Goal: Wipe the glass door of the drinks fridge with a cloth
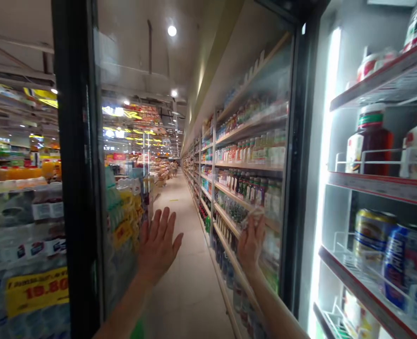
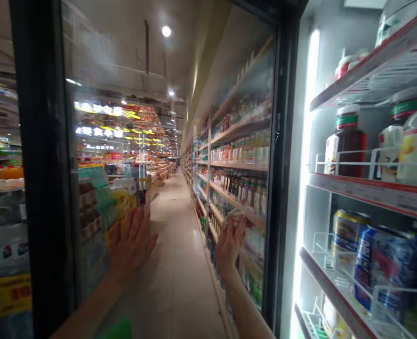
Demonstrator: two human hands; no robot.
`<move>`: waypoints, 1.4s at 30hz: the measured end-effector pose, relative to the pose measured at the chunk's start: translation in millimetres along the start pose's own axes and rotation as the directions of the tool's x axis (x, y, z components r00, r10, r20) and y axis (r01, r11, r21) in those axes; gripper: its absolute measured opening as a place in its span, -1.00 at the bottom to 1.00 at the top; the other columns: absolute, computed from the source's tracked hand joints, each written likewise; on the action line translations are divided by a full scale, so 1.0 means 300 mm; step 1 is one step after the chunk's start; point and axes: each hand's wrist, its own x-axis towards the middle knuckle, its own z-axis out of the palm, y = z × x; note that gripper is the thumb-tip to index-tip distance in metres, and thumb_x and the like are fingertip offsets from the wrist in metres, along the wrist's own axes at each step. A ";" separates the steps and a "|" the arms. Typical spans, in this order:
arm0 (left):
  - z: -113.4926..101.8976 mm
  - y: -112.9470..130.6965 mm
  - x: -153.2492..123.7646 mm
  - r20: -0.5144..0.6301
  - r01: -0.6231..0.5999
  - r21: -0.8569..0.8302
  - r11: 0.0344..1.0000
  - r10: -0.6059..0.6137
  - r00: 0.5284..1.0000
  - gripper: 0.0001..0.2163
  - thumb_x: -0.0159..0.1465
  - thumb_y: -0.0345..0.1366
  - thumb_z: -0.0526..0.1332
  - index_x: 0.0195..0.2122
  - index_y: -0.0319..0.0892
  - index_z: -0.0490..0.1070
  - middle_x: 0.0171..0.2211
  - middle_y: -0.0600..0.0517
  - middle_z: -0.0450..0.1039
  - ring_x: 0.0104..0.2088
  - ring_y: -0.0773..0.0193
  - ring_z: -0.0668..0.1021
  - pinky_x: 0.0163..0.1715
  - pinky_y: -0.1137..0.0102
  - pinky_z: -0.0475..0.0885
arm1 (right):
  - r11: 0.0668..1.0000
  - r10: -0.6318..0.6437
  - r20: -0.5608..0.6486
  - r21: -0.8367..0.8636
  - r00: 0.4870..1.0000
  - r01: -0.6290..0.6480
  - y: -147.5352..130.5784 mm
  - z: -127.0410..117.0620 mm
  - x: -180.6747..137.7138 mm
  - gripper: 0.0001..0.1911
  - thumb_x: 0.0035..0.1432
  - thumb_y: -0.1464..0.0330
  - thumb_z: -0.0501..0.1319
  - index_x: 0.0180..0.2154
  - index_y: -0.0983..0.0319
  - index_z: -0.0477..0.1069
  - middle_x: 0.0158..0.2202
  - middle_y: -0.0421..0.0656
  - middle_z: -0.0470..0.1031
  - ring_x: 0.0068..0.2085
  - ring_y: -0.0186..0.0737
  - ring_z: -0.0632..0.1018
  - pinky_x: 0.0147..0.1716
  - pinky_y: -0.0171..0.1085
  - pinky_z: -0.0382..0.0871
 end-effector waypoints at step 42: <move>-0.022 -0.057 0.074 -0.098 0.101 -0.014 0.995 -0.102 0.990 -0.36 0.26 -0.28 0.07 0.30 -0.21 -0.25 0.28 -0.18 -0.09 0.28 0.06 0.00 0.22 0.06 -0.05 | 0.992 -0.122 -0.125 0.014 0.985 0.125 -0.086 0.025 0.272 -0.46 0.19 0.41 -0.04 0.22 0.12 0.07 0.30 0.00 -0.04 0.28 0.05 0.07 0.13 0.16 0.03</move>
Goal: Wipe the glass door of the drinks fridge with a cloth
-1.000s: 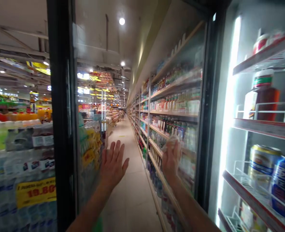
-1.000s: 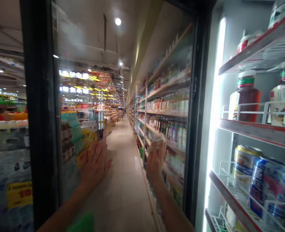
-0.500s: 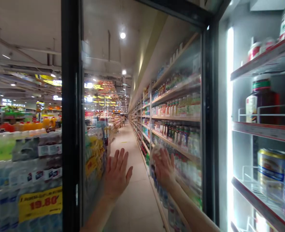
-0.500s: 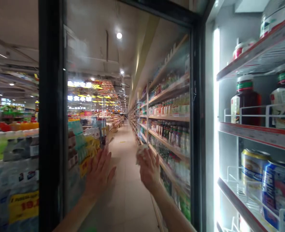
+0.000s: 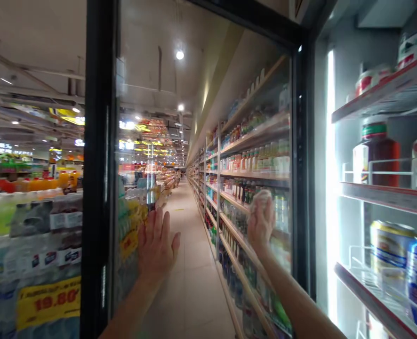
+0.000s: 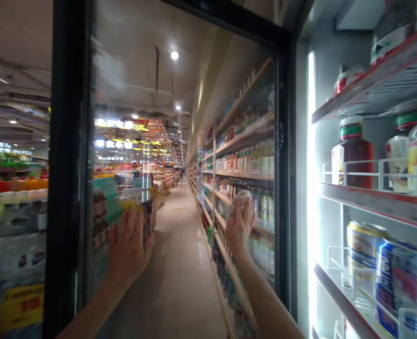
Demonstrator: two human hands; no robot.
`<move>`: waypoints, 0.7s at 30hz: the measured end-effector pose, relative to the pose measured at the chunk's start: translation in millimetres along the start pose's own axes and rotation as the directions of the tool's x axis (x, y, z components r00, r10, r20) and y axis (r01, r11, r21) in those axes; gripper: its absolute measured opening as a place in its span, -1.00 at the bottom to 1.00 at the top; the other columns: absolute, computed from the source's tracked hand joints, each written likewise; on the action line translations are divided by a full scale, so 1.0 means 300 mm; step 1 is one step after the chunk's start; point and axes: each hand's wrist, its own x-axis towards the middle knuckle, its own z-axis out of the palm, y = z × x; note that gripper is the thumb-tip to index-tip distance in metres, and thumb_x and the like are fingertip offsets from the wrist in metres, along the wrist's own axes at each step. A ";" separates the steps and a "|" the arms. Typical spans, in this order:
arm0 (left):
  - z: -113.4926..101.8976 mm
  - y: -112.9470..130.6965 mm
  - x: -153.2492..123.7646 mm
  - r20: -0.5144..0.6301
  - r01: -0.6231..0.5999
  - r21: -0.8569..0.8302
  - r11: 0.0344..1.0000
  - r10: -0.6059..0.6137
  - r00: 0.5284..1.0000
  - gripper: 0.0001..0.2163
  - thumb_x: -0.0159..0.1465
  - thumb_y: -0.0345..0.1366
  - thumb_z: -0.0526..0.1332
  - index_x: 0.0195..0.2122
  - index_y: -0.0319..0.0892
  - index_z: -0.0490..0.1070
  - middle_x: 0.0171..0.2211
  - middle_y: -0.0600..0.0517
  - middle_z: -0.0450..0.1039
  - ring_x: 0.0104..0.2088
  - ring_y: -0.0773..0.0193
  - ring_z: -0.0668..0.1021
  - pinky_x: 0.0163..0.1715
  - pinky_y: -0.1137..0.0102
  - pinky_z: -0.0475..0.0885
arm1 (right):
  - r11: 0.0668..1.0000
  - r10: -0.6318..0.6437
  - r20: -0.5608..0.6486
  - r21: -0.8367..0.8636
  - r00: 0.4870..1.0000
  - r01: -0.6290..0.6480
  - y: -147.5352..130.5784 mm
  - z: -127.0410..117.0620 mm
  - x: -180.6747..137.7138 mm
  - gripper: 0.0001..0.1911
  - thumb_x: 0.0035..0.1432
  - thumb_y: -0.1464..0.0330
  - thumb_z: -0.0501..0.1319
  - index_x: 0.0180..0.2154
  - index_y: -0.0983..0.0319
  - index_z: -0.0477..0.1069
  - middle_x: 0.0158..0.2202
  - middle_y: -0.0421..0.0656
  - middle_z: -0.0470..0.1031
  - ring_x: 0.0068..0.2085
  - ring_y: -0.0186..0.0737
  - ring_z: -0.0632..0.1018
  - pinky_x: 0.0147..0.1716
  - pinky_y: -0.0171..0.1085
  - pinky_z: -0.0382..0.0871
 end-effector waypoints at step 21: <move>0.017 -0.026 -0.002 0.041 -0.008 -0.018 1.000 0.009 0.999 -0.35 0.27 -0.28 0.06 0.30 -0.18 -0.29 0.28 -0.19 -0.10 0.28 0.05 0.02 0.21 0.05 -0.03 | 0.989 0.150 0.028 -0.003 0.988 -0.150 0.020 0.035 0.100 -0.51 0.21 0.33 -0.09 0.17 0.21 0.18 0.28 0.06 0.01 0.28 0.08 0.06 0.13 0.20 -0.01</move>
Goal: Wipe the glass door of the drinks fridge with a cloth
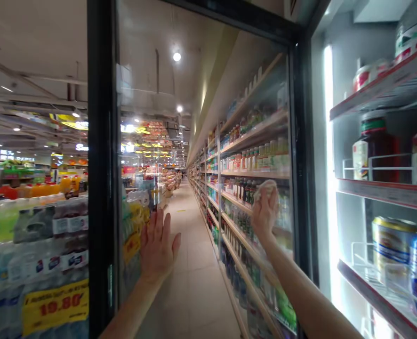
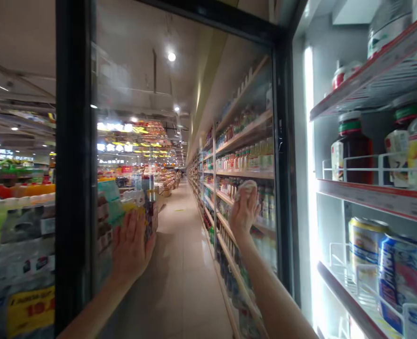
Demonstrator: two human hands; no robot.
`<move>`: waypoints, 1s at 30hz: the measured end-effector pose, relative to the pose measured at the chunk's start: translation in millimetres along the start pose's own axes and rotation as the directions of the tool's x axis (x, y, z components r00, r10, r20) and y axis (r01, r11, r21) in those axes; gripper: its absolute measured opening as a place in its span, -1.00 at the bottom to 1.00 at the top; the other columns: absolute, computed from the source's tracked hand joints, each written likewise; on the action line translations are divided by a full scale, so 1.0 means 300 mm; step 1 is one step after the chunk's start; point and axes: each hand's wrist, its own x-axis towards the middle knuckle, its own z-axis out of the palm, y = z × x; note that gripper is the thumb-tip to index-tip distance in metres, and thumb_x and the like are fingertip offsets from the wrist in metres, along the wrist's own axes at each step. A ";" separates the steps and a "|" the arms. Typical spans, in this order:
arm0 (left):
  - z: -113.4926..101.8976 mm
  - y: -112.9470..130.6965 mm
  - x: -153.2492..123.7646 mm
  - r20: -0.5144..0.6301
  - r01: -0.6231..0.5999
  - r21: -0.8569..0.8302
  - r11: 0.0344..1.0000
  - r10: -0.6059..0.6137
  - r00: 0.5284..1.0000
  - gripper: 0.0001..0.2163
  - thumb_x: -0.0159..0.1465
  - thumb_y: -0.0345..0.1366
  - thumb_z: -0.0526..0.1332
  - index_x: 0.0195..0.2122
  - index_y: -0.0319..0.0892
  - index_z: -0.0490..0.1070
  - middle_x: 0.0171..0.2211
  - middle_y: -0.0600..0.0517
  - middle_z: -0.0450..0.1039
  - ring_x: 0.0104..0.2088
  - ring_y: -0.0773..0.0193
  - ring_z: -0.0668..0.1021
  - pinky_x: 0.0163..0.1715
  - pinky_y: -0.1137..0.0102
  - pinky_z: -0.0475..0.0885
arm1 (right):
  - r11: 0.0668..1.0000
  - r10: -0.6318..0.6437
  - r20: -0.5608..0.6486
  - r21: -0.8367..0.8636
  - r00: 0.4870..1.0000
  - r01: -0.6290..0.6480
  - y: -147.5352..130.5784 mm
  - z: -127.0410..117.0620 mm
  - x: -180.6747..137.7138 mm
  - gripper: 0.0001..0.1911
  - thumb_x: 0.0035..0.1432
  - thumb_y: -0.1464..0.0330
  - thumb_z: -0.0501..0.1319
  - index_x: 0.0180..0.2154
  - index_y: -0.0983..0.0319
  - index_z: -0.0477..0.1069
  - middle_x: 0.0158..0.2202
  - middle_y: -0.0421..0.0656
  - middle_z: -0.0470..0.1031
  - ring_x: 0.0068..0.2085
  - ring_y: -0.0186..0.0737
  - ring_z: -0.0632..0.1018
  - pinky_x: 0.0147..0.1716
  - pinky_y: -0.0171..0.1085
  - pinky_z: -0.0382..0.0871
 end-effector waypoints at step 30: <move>-0.006 -0.029 0.137 -0.063 -0.015 0.039 0.999 0.018 0.998 -0.38 0.29 -0.26 0.03 0.30 -0.21 -0.27 0.27 -0.22 -0.04 0.28 0.05 0.01 0.21 0.03 -0.03 | 0.913 -0.407 0.098 0.070 0.908 0.401 -0.159 0.034 0.166 -0.49 0.18 0.35 -0.04 0.18 0.05 0.13 0.27 -0.09 0.07 0.29 -0.03 0.04 0.18 0.12 -0.07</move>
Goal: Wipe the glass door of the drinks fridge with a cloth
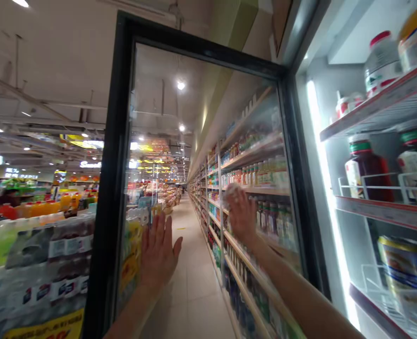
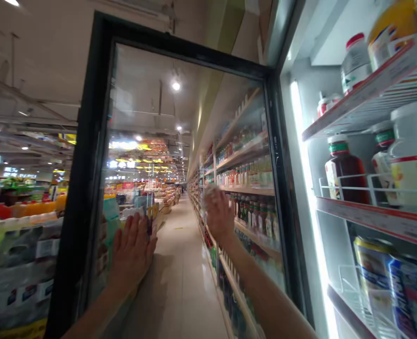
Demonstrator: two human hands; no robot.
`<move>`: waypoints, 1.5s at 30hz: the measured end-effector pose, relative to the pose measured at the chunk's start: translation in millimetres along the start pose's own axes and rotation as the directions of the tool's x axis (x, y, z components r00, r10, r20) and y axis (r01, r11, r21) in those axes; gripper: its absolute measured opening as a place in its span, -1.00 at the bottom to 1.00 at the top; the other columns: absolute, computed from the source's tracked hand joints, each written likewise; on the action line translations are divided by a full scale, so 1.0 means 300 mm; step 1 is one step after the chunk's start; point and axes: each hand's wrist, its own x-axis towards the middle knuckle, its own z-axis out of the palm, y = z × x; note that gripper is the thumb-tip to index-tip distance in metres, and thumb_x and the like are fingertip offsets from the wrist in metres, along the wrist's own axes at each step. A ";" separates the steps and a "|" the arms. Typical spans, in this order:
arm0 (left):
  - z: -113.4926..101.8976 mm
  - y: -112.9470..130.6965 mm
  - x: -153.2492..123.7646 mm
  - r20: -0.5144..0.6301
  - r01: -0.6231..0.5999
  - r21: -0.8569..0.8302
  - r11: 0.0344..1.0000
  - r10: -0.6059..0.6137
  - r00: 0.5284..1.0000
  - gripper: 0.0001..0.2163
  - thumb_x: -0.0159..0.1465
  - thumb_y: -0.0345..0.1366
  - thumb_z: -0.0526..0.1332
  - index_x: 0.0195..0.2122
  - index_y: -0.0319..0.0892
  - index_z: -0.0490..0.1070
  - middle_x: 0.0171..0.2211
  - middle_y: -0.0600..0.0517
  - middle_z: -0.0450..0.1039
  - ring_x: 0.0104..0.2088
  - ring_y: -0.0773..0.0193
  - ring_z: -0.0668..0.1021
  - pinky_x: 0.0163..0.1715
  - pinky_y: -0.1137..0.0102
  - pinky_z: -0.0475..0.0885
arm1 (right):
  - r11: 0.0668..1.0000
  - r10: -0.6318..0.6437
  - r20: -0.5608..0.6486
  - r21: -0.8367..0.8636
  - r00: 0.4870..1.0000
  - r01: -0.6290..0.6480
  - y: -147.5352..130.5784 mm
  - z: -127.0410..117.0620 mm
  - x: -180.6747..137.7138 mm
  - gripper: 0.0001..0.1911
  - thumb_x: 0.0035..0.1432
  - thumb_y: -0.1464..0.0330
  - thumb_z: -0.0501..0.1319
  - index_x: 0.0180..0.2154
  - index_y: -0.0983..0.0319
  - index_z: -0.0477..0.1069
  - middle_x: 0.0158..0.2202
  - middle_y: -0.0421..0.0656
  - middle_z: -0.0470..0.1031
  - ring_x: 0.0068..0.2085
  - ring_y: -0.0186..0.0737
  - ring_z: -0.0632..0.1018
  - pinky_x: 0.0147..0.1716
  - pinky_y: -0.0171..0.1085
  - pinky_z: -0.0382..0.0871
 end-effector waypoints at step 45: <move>-0.150 -0.163 0.160 0.010 -0.189 0.110 0.976 0.189 0.982 -0.46 0.30 -0.27 -0.04 0.28 -0.28 -0.14 0.23 -0.19 0.08 0.26 0.09 0.10 0.19 0.12 0.05 | 0.977 -0.211 0.073 0.056 0.975 0.207 -0.270 -0.009 0.352 -0.49 0.23 0.34 -0.06 0.21 0.08 0.06 0.31 -0.11 -0.01 0.30 -0.05 0.01 0.19 0.13 -0.07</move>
